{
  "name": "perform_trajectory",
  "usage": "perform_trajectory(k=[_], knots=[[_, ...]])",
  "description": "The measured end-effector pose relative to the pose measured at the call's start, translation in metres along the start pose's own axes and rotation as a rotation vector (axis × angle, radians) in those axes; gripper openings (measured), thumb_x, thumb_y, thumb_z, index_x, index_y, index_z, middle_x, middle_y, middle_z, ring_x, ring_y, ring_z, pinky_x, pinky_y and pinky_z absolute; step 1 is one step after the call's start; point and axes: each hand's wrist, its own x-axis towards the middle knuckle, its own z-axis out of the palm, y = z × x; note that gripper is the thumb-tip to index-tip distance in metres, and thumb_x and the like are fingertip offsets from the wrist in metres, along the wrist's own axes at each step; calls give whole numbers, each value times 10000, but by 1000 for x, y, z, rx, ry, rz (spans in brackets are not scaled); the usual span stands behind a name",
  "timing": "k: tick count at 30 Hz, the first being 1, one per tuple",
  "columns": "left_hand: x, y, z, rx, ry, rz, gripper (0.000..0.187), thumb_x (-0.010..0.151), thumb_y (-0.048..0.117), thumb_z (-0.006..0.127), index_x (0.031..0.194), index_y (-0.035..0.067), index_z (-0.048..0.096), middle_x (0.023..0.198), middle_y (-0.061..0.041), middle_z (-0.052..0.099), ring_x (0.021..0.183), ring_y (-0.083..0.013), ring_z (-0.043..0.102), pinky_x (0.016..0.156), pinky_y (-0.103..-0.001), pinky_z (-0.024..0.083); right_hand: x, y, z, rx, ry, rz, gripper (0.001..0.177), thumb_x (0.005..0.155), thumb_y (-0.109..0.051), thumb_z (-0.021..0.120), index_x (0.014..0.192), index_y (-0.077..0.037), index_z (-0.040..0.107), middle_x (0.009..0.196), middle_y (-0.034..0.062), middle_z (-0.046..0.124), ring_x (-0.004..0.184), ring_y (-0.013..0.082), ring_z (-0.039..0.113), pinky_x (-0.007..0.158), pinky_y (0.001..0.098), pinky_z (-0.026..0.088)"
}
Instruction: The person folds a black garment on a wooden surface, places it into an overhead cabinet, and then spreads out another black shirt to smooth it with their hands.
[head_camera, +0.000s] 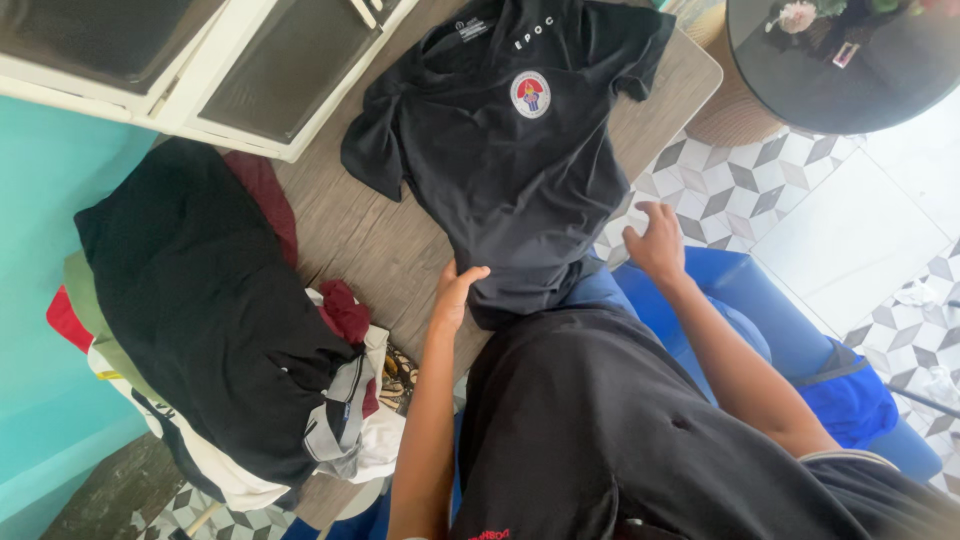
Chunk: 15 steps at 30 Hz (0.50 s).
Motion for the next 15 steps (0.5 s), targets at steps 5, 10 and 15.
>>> perform_trajectory(k=[5, 10, 15], knots=[[-9, 10, 9, -8, -37, 180, 685, 748, 132, 752, 1381, -15, 538, 1314, -109, 656, 1208, -194, 600, 1073, -311, 419, -8, -84, -2, 86, -99, -309, 504, 832, -179, 714, 1317, -64, 641, 1429, 183, 570, 1317, 385, 541, 1101, 464, 452], [-10, 7, 11, -74, 20, 91, 671, 775, 167, 791, 1366, -24, 537, 1283, -121, 663, 1198, -219, 610, 1079, -330, 424, -3, -111, 30, -80, -325, -419, 634, 821, -236, 741, 1407, -56, 581, 1578, 226, 396, 1458, 391, 367, 1153, 490, 338], [-14, -11, -12, -226, -31, -7, 527, 807, 166, 780, 1279, -22, 636, 1236, -104, 698, 1160, -215, 624, 1063, -352, 434, 2, -100, 40, -152, -351, -412, 619, 830, -225, 718, 1414, -69, 585, 1624, 220, 347, 1493, 352, 339, 1161, 478, 345]])
